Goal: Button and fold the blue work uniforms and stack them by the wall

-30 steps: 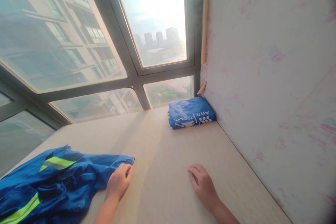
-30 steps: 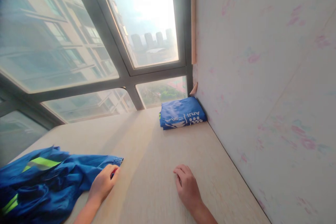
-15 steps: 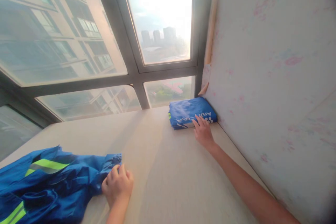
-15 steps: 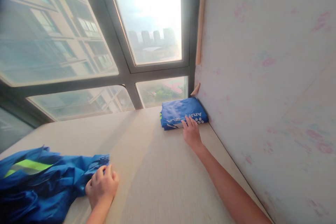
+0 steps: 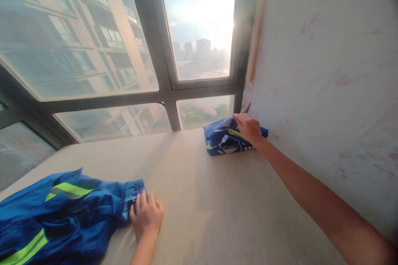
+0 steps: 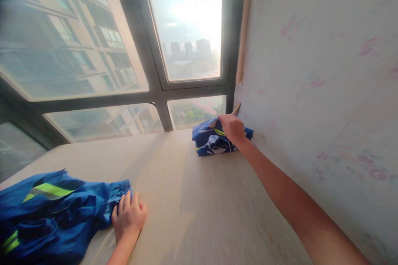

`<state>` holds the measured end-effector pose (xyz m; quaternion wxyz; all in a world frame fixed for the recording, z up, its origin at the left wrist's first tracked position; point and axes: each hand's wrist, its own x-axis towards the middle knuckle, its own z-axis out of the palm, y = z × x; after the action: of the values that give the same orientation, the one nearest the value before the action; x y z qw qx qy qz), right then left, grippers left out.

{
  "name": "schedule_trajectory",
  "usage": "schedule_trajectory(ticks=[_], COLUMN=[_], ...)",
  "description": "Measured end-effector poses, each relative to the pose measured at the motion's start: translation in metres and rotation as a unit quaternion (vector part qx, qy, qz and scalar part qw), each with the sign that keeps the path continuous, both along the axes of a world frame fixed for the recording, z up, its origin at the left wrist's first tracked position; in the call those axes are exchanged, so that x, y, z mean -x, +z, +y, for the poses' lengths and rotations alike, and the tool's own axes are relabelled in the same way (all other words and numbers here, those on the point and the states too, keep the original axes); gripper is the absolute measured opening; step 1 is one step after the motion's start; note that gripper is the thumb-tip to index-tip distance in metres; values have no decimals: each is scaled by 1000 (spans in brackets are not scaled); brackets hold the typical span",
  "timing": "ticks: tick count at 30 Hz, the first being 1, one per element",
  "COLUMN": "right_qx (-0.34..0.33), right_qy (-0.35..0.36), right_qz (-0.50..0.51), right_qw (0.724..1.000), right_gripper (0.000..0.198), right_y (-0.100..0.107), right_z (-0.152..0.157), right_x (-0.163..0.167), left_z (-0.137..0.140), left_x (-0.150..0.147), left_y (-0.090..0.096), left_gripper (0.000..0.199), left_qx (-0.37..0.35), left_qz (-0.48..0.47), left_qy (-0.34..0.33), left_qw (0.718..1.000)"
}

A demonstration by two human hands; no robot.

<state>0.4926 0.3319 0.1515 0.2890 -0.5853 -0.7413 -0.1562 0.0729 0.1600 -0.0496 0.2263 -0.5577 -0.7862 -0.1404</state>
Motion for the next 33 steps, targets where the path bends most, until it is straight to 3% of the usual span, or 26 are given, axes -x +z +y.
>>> schedule_trajectory(ticks=[3,6,9,11,16,19,21,24,25,27,30,33], right_qx=[-42,48,185,233,271,282,272,273,282,299,310,346], right_qy=[45,91,133,135,220,314,328,257,232,203,217,258], right_qz=[36,13,-8,-7,7,32,53,70,80,100,116,227], right_qw=[997,995,974,963,937,906,903,924,928,927,918,873], right_gripper=[40,37,31,27,20,47,56,21,13,20,20,33], right_y=[42,54,32,7,-53,-90,-116,-143,-148,-152,-143,-117], right_z=[-26,-39,-39,-43,-95,-141,-166,-189,-192,-194,-191,-190], right_x=[1,8,24,36,38,22,16,26,34,53,77,94], left_z=[0,0,-2,-4,-5,-3,-1,0,0,-5,-24,-57], left_x=[-1,-3,-6,-6,-4,-2,-2,0,1,2,-1,-11], left_y=[1,5,11,14,12,8,7,9,10,15,24,35], left_gripper=[38,37,38,38,37,36,36,35,34,33,33,35], left_qx=[0,4,11,14,7,10,12,0,-8,-30,-83,-111], left_qz=[-6,-12,-24,-33,-40,-38,-37,-41,-48,-77,-153,-260], left_qy=[-5,-1,-7,-14,-18,-16,-19,-26,-34,-73,-152,-173], left_qw=[1000,1000,1000,999,999,999,999,999,998,994,973,943])
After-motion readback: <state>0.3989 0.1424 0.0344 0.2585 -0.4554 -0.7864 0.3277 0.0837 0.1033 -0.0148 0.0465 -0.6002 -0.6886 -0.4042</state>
